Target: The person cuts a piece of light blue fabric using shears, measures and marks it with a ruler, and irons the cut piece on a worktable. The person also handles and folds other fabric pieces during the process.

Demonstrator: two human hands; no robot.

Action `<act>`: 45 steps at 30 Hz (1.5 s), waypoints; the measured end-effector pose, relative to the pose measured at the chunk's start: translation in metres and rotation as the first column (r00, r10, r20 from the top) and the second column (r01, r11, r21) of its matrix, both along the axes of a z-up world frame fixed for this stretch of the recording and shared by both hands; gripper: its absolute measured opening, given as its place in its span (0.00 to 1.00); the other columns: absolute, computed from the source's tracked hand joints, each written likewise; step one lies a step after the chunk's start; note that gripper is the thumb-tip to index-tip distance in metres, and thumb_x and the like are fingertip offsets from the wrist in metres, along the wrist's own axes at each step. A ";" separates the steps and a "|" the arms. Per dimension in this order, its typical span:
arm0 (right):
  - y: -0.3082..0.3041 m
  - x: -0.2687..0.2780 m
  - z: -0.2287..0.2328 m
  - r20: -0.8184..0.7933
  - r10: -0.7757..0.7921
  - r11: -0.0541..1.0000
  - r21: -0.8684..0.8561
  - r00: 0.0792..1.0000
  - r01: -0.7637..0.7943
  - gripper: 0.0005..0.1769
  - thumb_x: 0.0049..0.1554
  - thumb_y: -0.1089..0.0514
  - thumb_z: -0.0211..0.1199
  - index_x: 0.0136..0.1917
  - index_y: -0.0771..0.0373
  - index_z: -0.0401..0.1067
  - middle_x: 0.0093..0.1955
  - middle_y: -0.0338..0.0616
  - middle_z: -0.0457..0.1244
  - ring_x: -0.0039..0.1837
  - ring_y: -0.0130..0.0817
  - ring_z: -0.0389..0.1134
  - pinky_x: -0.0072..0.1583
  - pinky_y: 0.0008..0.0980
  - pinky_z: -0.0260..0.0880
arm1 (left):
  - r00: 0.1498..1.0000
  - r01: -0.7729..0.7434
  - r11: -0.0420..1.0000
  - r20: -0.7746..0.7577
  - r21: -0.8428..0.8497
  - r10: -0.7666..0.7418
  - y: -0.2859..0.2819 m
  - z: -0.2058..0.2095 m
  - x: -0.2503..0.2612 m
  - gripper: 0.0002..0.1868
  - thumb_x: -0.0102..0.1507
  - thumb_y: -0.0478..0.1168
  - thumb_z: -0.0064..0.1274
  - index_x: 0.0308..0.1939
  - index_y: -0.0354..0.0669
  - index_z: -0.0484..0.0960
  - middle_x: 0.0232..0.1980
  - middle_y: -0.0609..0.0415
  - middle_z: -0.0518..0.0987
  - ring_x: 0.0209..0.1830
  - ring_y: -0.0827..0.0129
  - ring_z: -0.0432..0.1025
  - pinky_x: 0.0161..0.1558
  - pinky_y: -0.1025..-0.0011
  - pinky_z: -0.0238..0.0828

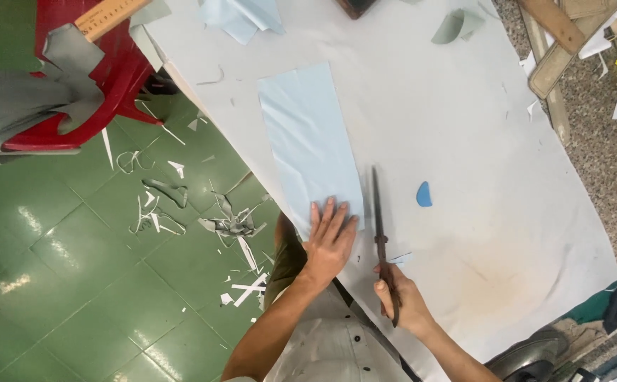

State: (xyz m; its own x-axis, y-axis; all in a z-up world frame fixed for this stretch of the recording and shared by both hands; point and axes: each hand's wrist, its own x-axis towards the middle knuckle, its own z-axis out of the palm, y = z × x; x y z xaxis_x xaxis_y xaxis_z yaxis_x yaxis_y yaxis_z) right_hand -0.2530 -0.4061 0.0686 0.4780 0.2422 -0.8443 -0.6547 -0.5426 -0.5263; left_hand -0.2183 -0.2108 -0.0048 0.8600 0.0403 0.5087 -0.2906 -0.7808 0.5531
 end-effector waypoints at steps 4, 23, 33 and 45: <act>-0.016 -0.005 -0.001 0.261 -0.156 0.986 -0.020 0.953 0.167 0.37 0.54 0.31 0.51 0.61 0.63 0.66 0.24 0.38 0.58 0.25 0.31 0.63 0.33 0.29 0.67 | 1.000 0.000 0.998 0.007 0.055 -0.001 0.001 0.013 0.001 0.07 0.64 0.27 0.59 0.46 0.36 0.84 0.58 0.39 0.81 0.65 0.41 0.71 0.69 0.36 0.60; -0.148 0.076 -0.037 0.686 -0.177 0.742 -0.379 0.706 0.553 0.40 0.59 0.48 0.75 0.72 0.81 0.66 0.49 0.72 0.69 0.54 0.61 0.73 0.51 0.48 0.74 | 0.759 0.071 0.992 -0.651 0.099 0.011 0.110 0.092 0.206 0.07 0.65 0.49 0.58 0.44 0.59 0.87 0.41 0.56 0.87 0.47 0.48 0.80 0.51 0.50 0.76; -0.162 0.149 -0.066 0.800 0.385 0.644 -0.590 0.461 0.487 0.28 0.57 0.63 0.69 0.70 0.70 0.73 0.58 0.55 0.63 0.65 0.48 0.64 0.66 0.38 0.62 | 0.875 -0.450 0.816 0.360 0.362 0.323 0.282 0.211 0.272 0.03 0.70 0.44 0.66 0.45 0.54 0.92 0.35 0.55 0.87 0.33 0.55 0.82 0.36 0.63 0.78; 0.151 0.019 -0.066 0.920 -0.197 0.759 -0.075 0.339 0.647 0.30 0.58 0.54 0.64 0.71 0.69 0.67 0.68 0.64 0.63 0.71 0.60 0.63 0.71 0.52 0.63 | 0.992 0.127 0.942 -0.020 0.310 -0.127 0.204 0.075 0.331 0.08 0.65 0.39 0.63 0.43 0.38 0.88 0.35 0.40 0.84 0.32 0.41 0.78 0.33 0.52 0.72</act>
State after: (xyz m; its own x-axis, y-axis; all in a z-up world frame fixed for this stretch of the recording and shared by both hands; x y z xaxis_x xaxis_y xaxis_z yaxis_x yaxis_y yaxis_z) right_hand -0.2339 -0.2552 0.0026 0.8955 -0.4343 0.0970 -0.2129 -0.6095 -0.7637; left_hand 0.1131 -0.0065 0.0703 0.8476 -0.2293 0.4785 -0.3986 -0.8703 0.2891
